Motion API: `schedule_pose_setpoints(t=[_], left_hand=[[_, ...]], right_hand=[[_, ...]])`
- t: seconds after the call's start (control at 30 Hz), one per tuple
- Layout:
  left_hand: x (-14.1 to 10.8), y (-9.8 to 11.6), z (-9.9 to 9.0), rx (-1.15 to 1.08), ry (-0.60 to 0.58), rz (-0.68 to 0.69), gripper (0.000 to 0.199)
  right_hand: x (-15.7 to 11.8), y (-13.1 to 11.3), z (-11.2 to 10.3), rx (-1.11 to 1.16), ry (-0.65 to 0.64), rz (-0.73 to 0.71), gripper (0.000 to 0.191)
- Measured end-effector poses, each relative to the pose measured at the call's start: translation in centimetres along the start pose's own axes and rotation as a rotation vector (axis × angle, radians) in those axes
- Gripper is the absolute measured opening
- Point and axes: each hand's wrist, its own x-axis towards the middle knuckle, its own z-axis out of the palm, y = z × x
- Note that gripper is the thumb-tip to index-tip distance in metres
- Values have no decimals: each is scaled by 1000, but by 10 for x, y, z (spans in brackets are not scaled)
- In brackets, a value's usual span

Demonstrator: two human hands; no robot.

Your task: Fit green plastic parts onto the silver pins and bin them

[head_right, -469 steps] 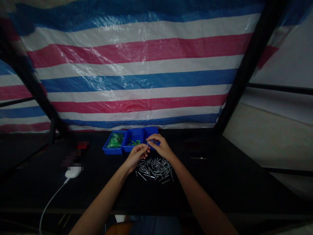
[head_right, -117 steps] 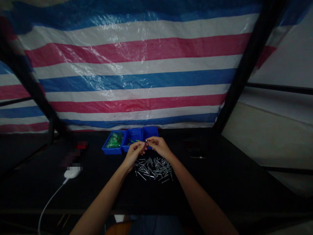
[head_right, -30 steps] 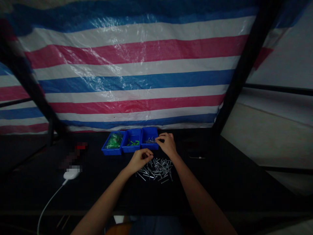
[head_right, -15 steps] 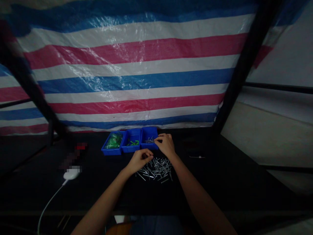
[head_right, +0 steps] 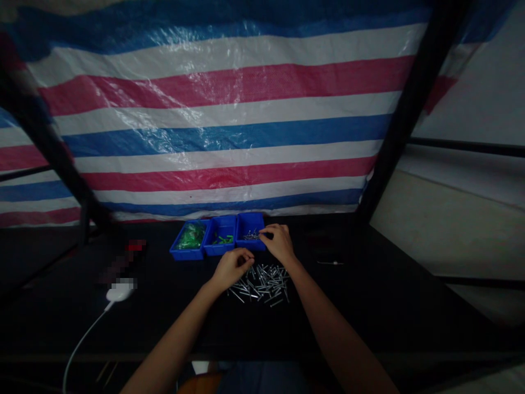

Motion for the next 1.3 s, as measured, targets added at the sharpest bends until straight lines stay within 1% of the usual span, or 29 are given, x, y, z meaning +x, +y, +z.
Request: schedule_pose_setpoints(t=[0.2, 0.33, 0.43, 0.53, 0.63, 0.8, 1.03, 1.3], left_hand=[[-2, 1, -1, 181, -5, 76, 16], [-3, 0, 1, 239, -65, 115, 17], [-2, 1, 1, 250, -96, 120, 15], [-3, 1, 0, 261, -94, 116, 15], [-3, 2, 0, 264, -88, 120, 16], [-4, 3, 0, 269, -93, 129, 19], [-3, 3, 1, 250, -114, 134, 13], [-3, 2, 0, 239, -129, 144, 14]], right_hand=[[2, 4, -1, 16, 45, -2, 20], [4, 6, -2, 41, 55, -5, 21], [4, 5, -5, 59, 74, -25, 20], [4, 2, -7, 76, 97, -47, 19], [4, 2, -9, 79, 109, -38, 20], [5, 2, -10, 67, 99, -7, 20], [5, 0, -13, 63, 111, -15, 20], [5, 2, -11, 49, 102, -1, 21]])
